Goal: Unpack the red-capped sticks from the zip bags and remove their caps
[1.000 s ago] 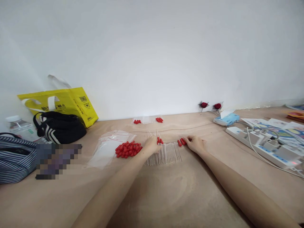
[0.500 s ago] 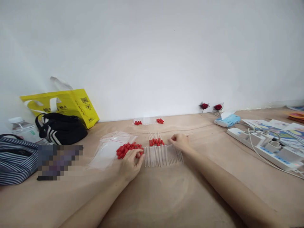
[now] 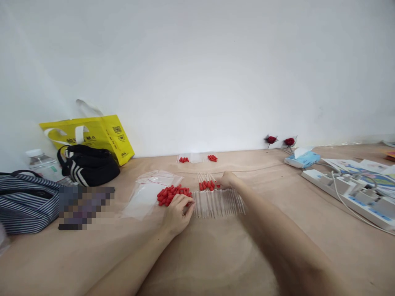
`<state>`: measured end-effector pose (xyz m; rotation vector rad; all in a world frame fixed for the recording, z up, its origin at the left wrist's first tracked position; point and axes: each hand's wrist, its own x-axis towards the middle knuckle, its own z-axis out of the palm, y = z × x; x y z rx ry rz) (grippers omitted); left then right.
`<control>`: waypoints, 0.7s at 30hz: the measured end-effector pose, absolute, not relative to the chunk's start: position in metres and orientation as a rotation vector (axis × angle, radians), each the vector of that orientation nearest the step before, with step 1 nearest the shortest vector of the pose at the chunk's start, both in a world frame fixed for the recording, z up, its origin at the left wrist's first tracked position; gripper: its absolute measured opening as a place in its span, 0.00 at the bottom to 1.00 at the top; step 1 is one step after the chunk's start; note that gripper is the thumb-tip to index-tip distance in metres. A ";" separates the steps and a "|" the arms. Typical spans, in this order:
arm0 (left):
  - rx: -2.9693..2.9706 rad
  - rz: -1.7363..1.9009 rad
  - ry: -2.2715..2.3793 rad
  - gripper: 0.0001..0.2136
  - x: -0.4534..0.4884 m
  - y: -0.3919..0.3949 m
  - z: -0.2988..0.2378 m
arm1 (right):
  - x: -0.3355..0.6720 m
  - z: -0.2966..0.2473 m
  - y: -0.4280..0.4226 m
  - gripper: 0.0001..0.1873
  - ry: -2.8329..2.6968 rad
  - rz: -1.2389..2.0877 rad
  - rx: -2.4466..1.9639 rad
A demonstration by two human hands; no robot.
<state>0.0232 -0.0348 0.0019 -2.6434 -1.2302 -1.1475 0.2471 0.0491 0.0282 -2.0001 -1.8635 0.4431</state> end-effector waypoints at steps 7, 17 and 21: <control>-2.667 -1.163 -1.213 0.04 0.023 -0.032 0.001 | 0.270 0.038 0.004 0.09 -1.891 0.287 -1.829; -2.554 -1.110 -1.100 0.17 0.035 -0.050 0.008 | 0.283 -0.007 -0.071 0.12 -2.133 -0.371 -1.006; -2.586 -0.923 -0.820 0.08 0.044 -0.062 0.008 | 0.266 -0.007 -0.077 0.12 -2.162 -0.427 -0.896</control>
